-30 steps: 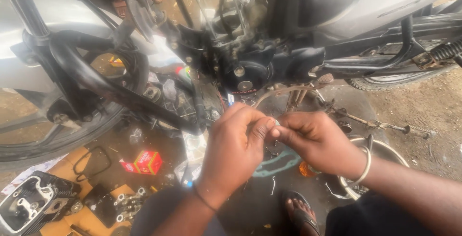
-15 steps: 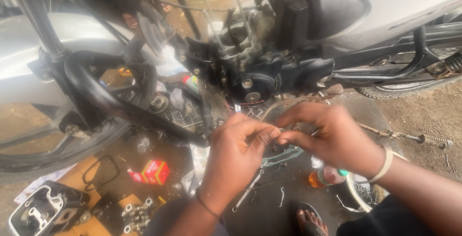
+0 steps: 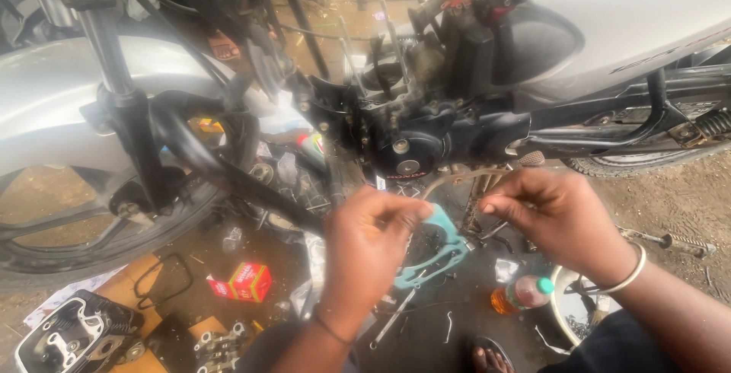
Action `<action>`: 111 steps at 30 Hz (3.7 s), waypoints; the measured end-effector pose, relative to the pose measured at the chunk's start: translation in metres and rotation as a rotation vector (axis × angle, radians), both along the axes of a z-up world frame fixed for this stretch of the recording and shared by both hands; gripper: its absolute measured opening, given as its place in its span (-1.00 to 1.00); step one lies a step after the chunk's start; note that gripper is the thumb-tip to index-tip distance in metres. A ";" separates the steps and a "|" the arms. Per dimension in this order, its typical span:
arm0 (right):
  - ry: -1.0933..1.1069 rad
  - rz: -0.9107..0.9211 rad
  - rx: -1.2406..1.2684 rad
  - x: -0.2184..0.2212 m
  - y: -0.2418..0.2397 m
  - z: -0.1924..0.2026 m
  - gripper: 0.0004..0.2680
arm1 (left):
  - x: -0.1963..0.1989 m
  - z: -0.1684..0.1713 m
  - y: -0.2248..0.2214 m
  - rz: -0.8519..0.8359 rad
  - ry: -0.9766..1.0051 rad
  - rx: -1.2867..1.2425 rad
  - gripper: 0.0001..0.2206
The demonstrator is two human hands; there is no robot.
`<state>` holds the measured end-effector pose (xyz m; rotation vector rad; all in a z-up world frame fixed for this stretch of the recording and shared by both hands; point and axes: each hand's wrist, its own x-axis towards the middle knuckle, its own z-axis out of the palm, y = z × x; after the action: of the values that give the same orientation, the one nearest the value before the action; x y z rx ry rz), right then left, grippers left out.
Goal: The person sits on the ground beside a motorcycle and unwraps a new teal gasket from plastic packaging. They punch out the sealed holes in the gasket by hand, align it with the cylinder studs on the motorcycle engine, and press it into place over the studs.
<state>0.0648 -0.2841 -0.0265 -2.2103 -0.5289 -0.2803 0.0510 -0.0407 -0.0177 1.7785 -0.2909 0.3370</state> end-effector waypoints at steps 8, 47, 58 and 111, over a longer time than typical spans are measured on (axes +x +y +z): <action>0.023 0.092 -0.037 -0.007 0.040 0.017 -0.88 | -0.004 0.003 -0.009 -0.041 -0.174 0.127 -0.85; 0.068 -0.128 0.042 0.001 -0.030 0.002 -0.77 | 0.010 0.002 -0.011 0.094 -0.210 0.008 -0.77; 0.014 0.162 0.002 0.002 -0.013 -0.004 -0.89 | 0.009 0.002 -0.023 0.037 -0.200 -0.035 -0.74; -0.001 0.100 0.106 -0.005 -0.025 0.016 -0.82 | 0.004 -0.005 -0.019 0.020 -0.273 -0.171 -0.78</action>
<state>0.0602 -0.3096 -0.0104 -2.0747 -0.6096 -0.2502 0.0550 -0.0600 -0.0227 1.5676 -0.4249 0.6036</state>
